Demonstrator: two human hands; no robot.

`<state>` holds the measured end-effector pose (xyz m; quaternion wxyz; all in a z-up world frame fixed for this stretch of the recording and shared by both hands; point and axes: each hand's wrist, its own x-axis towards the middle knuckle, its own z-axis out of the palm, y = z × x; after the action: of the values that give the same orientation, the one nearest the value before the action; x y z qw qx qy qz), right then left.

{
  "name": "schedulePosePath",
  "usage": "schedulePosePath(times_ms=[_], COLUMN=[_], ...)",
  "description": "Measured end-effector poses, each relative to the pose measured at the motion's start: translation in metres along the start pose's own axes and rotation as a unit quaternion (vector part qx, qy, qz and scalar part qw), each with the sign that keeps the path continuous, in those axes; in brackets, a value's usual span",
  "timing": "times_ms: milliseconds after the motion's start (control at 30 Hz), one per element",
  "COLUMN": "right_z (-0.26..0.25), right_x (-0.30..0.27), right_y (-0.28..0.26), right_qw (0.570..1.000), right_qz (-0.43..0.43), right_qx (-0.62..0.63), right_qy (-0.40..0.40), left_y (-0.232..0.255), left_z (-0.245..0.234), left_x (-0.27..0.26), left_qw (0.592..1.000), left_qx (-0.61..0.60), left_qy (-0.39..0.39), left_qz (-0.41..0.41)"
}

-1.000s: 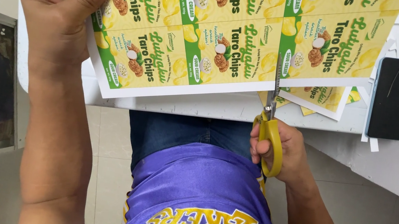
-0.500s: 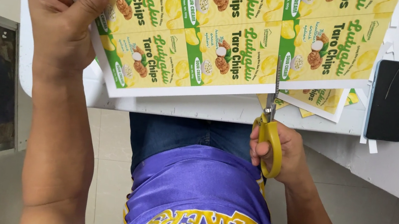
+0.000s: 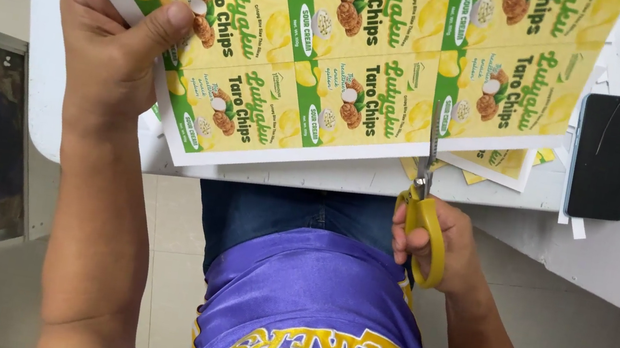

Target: Cutting printed label sheets into individual labels using scissors.

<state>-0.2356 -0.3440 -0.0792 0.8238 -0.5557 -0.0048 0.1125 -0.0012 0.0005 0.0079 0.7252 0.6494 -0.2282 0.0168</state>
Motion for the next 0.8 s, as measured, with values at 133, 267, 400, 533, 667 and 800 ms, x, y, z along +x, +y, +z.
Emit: schedulePosePath(times_ms=[133,267,400,533,667,800], right_z=[0.008,0.009,0.009,0.008,0.01,0.01], right_x=[0.01,0.016,0.016,0.017,0.017,0.016], right_y=[-0.01,-0.01,-0.01,-0.01,-0.008,-0.007], right_qw=[1.0,0.999,1.0,1.0,1.0,0.999], right_qz=[-0.012,-0.015,-0.019,-0.018,-0.03,-0.038], right_qx=[-0.019,-0.033,0.001,0.002,0.0,-0.013], right_qy=[0.004,0.013,-0.007,-0.01,-0.009,-0.01], left_y=[0.003,0.004,0.003,0.007,0.009,0.008], left_z=[-0.002,0.0,-0.001,0.0,0.0,0.0], left_x=[0.007,0.009,0.008,0.008,0.008,0.008], left_qw=[0.999,0.999,1.0,1.0,1.0,1.0], left_qx=[-0.013,-0.021,-0.008,0.004,0.012,0.006], left_qy=[0.009,0.005,0.001,-0.003,-0.008,-0.007], left_qz=[-0.036,-0.032,-0.024,-0.023,-0.017,-0.02])
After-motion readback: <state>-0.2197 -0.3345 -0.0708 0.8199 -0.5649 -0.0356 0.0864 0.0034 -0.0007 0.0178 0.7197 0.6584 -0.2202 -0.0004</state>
